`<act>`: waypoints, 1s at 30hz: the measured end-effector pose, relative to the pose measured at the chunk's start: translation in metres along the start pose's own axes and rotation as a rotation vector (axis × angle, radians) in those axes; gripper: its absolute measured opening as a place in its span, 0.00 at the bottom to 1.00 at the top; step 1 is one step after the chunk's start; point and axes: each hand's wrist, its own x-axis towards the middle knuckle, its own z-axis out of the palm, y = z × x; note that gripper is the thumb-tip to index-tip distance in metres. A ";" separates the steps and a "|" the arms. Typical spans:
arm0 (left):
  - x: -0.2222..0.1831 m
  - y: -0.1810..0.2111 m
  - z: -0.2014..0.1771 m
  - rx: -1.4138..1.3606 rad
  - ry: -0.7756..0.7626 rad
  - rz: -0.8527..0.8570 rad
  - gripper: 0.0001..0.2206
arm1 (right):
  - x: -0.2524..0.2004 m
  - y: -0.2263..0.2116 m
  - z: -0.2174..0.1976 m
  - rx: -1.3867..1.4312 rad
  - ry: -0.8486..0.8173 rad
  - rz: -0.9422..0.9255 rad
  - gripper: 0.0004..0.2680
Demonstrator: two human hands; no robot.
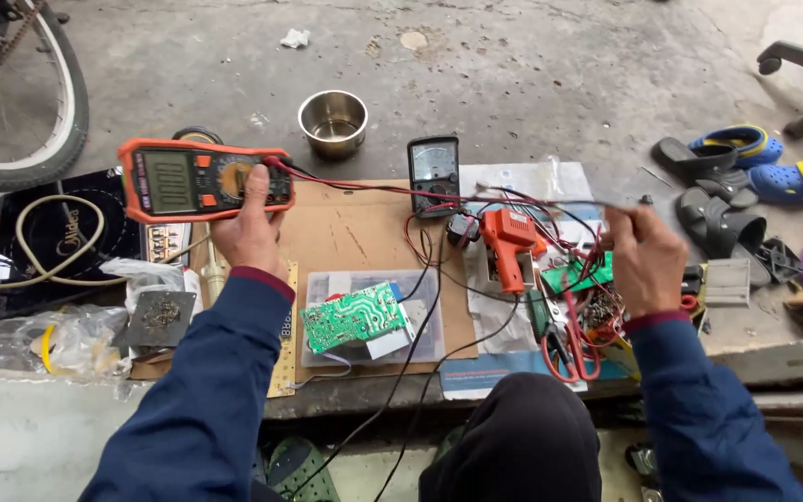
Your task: Testing a circuit board with a digital multimeter to check for electrical signals and diagnose faults.
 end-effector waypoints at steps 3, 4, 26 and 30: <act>0.008 0.006 -0.013 0.034 0.067 -0.084 0.25 | 0.021 -0.018 -0.011 -0.012 0.070 -0.125 0.04; 0.008 0.010 -0.016 0.032 0.069 -0.084 0.25 | 0.027 -0.015 -0.012 -0.013 0.068 -0.127 0.04; -0.022 0.038 -0.037 0.137 -0.053 -0.113 0.21 | 0.033 -0.113 -0.063 0.783 0.121 0.000 0.09; -0.020 0.035 -0.038 0.146 -0.032 -0.115 0.21 | 0.020 -0.141 -0.081 0.364 0.106 -0.643 0.17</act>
